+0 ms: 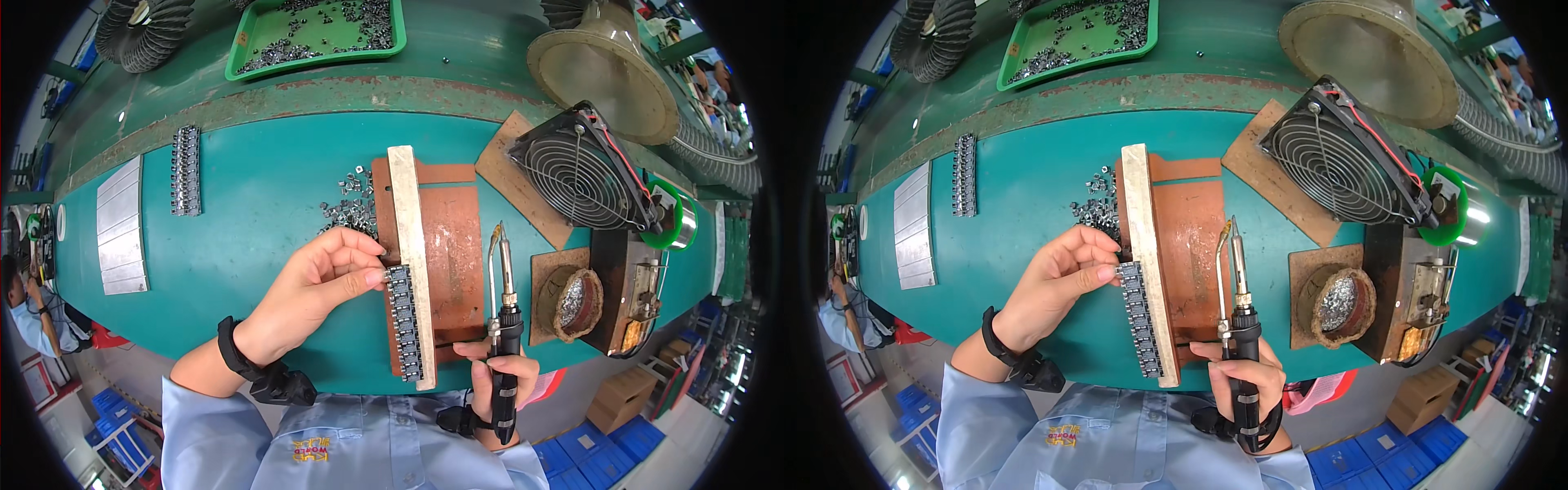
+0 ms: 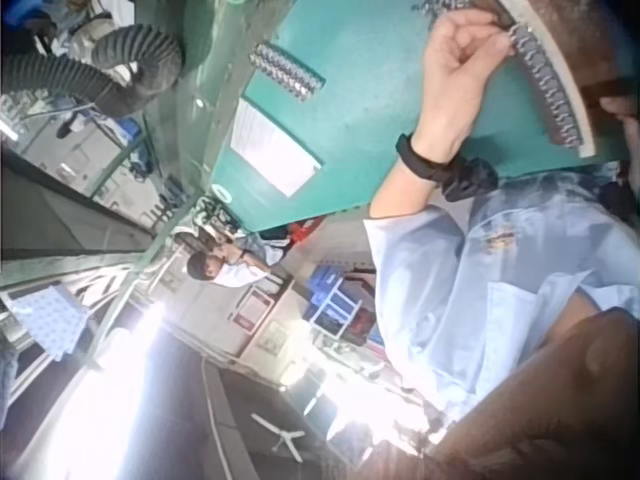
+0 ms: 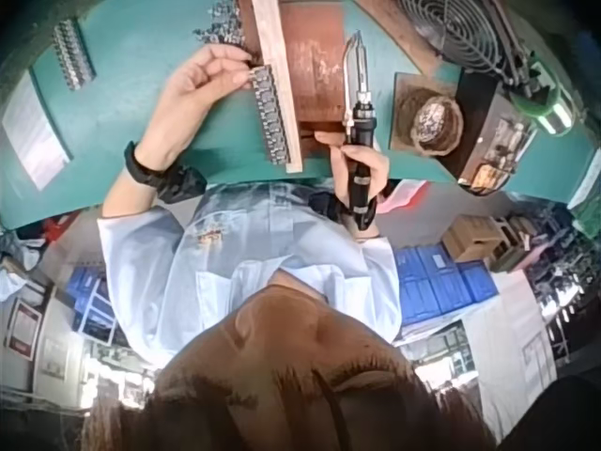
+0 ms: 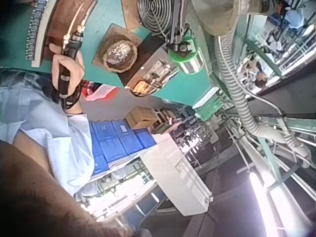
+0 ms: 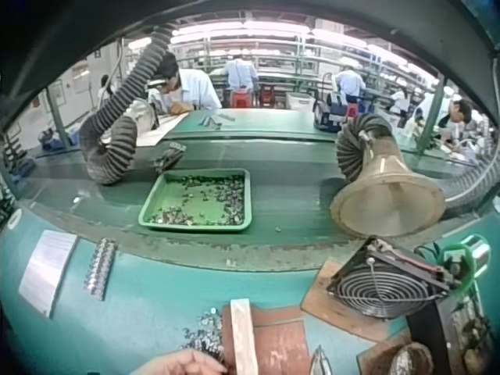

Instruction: The person picks up small metal components by hand, places them onto a circuit board, and secures them using a soldering iron, repeating the process for multiple boards.

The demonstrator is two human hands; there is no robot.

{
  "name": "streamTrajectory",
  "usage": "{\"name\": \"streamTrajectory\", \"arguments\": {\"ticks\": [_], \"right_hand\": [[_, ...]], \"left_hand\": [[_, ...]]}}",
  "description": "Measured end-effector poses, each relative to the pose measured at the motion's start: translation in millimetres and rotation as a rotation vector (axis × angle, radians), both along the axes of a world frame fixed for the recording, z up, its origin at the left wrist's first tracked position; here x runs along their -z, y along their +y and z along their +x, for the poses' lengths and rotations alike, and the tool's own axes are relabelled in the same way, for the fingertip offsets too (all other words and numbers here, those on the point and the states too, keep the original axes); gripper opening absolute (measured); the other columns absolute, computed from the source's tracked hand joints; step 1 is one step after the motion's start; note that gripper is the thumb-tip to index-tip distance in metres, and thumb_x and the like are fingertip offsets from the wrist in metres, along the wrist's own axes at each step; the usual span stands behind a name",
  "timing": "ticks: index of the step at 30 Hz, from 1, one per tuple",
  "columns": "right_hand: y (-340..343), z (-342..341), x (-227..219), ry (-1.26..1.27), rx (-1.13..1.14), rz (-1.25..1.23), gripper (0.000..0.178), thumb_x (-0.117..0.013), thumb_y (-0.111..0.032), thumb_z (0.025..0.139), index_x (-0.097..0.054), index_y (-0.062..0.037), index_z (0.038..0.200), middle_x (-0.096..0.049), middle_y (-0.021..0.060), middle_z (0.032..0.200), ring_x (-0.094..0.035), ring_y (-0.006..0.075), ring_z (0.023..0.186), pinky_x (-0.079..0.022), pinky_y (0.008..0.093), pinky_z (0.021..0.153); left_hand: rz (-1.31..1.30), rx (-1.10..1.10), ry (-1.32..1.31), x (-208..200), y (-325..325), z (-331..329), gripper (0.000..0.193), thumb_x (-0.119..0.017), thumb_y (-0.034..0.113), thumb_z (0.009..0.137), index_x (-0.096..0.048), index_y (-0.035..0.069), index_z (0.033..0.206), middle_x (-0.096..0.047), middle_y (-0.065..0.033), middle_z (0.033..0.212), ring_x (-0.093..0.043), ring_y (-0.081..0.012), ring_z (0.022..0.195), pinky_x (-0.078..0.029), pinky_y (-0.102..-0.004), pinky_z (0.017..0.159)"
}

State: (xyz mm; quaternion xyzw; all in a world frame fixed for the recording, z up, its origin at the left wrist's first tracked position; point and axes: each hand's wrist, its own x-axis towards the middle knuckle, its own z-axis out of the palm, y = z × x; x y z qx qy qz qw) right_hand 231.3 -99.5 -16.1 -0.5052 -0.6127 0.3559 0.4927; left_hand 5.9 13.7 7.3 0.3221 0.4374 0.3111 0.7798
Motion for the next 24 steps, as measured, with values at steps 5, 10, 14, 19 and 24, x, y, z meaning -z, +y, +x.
{"name": "streamTrajectory", "arguments": {"ticks": [5, 10, 14, 19, 24], "right_hand": [[-2, 0, -9, 0.047, 0.158, 0.053, 0.043, -0.061, -0.03, 0.08, -0.038, -0.0058, 0.106, -0.06, 0.0158, 0.073, -0.059, 0.0231, 0.071, -0.045, 0.0328, 0.068], [1, 15, -28, -0.151, 0.124, 0.112, 0.058, -0.063, -0.046, 0.075, -0.043, -0.0045, 0.11, -0.061, 0.0083, 0.069, -0.054, 0.0174, 0.063, -0.038, 0.034, 0.073], [10, 7, -38, -0.254, -0.012, 0.097, 0.049, -0.071, -0.036, 0.067, -0.055, -0.0045, 0.101, -0.062, 0.0037, 0.067, -0.053, 0.0161, 0.061, -0.034, 0.0353, 0.077], [18, -2, -41, -0.267, -0.039, 0.068, 0.04, -0.074, -0.029, 0.062, -0.062, -0.0052, 0.092, -0.062, 0.0003, 0.063, -0.054, 0.0141, 0.059, -0.033, 0.0359, 0.078], [19, -2, -39, -0.263, -0.057, 0.069, 0.039, -0.073, -0.027, 0.063, -0.062, -0.0054, 0.094, -0.063, -0.0002, 0.063, -0.054, 0.0135, 0.058, -0.033, 0.036, 0.079]], "left_hand": [[-0.024, -0.01, -0.034, 1, 0, -1, 0.021, -0.057, 0.004, 0.083, -0.048, 0.002, 0.102, -0.058, -0.0035, 0.09, -0.055, -0.0104, 0.084, -0.044, -0.0227, 0.079], [-0.04, 0.005, -0.065, 4, 1, -5, 0.021, -0.057, 0.004, 0.083, -0.047, 0.002, 0.102, -0.059, -0.0034, 0.089, -0.056, -0.0093, 0.084, -0.044, -0.0223, 0.079], [-0.023, 0.009, -0.055, 5, 4, -6, 0.024, -0.058, 0.004, 0.083, -0.046, 0.003, 0.104, -0.059, -0.0031, 0.085, -0.056, -0.0088, 0.081, -0.044, -0.0218, 0.076], [-0.029, 0.014, -0.034, 5, 4, -5, 0.027, -0.059, 0.005, 0.082, -0.044, 0.003, 0.104, -0.059, -0.003, 0.082, -0.056, -0.0084, 0.079, -0.043, -0.0209, 0.073], [-0.038, 0.004, -0.044, 5, 4, -6, 0.026, -0.06, 0.005, 0.082, -0.044, 0.004, 0.103, -0.06, -0.0031, 0.082, -0.057, -0.0084, 0.078, -0.043, -0.0204, 0.072]]}}
